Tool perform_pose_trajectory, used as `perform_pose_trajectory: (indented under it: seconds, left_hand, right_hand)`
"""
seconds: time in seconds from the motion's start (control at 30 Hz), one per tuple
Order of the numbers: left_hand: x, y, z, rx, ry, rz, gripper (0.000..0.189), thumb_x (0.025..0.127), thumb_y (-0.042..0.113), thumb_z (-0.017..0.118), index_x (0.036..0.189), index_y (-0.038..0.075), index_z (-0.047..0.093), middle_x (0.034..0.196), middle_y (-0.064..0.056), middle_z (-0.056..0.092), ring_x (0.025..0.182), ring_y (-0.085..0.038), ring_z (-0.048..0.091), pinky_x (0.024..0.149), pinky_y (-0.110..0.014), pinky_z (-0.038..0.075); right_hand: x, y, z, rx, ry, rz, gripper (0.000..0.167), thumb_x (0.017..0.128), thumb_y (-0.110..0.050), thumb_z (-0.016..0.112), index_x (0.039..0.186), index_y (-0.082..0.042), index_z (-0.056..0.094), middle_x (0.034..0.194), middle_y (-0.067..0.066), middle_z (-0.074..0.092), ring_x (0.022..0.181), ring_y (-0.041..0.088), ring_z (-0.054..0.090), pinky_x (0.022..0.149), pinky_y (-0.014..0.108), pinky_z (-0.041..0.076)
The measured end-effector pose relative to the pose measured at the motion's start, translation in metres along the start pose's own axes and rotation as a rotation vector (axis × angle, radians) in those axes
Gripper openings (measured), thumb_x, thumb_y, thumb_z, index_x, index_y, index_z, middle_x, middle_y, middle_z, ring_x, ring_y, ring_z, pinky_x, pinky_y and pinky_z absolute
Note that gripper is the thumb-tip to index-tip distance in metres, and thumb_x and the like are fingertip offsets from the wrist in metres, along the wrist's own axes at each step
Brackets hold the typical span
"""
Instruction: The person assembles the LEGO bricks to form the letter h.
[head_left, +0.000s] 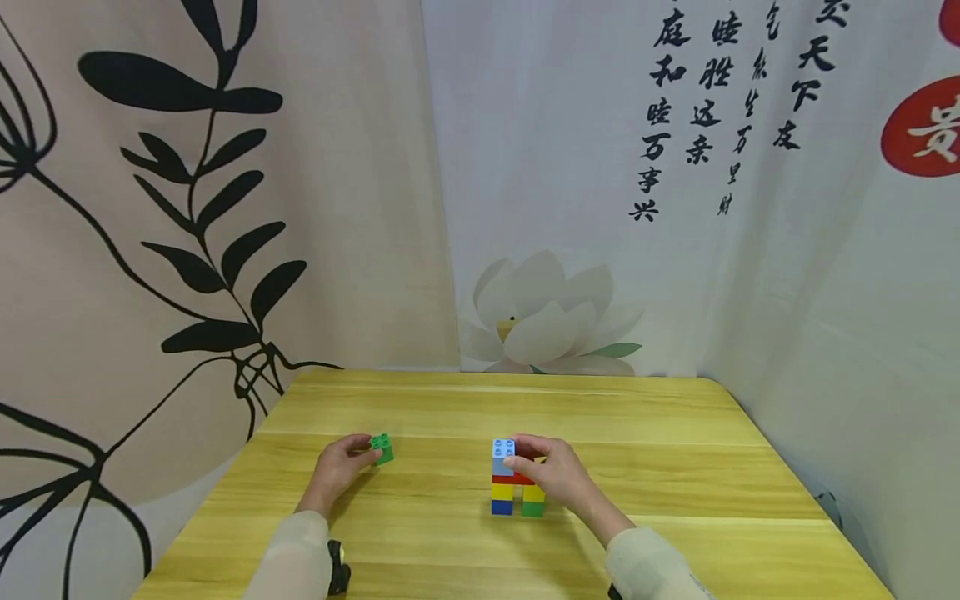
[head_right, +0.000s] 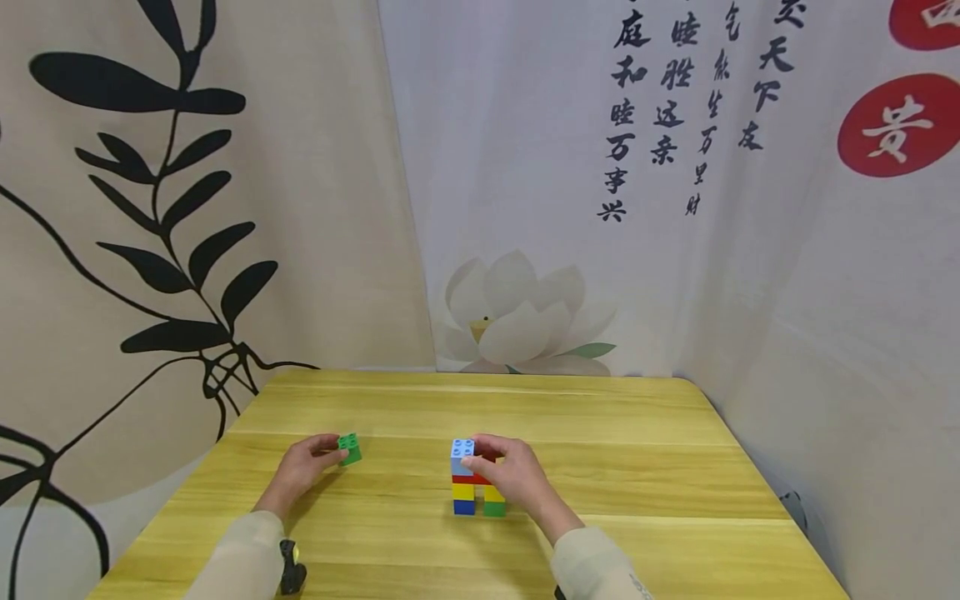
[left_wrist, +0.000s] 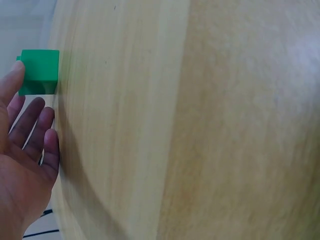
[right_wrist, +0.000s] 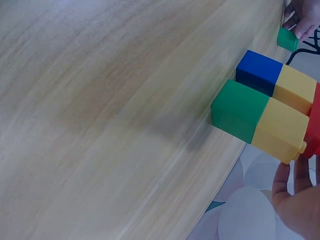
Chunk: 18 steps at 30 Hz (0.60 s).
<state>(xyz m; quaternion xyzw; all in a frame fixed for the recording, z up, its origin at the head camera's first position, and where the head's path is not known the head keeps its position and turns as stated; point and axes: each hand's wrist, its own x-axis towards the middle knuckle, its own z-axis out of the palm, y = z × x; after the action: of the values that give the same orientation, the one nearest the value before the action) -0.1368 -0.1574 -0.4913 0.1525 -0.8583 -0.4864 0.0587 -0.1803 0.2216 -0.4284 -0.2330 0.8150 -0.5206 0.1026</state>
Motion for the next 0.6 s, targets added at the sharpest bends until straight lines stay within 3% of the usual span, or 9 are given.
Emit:
perform_pose_trajectory:
  seconds: [0.6]
  left_hand:
    - [-0.0003, -0.0007, -0.0007, 0.050, 0.015, 0.025, 0.040, 0.097, 0.022, 0.067, 0.126, -0.003, 0.060, 0.121, -0.018, 0.063, 0.111, -0.035, 0.058, 0.094, -0.051, 0.046]
  right_hand:
    - [-0.0014, -0.0007, 0.0000, 0.038, -0.010, -0.003, 0.051, 0.091, -0.034, 0.073, 0.132, -0.006, 0.063, 0.114, 0.005, 0.069, 0.098, 0.024, 0.059, 0.078, 0.034, 0.055]
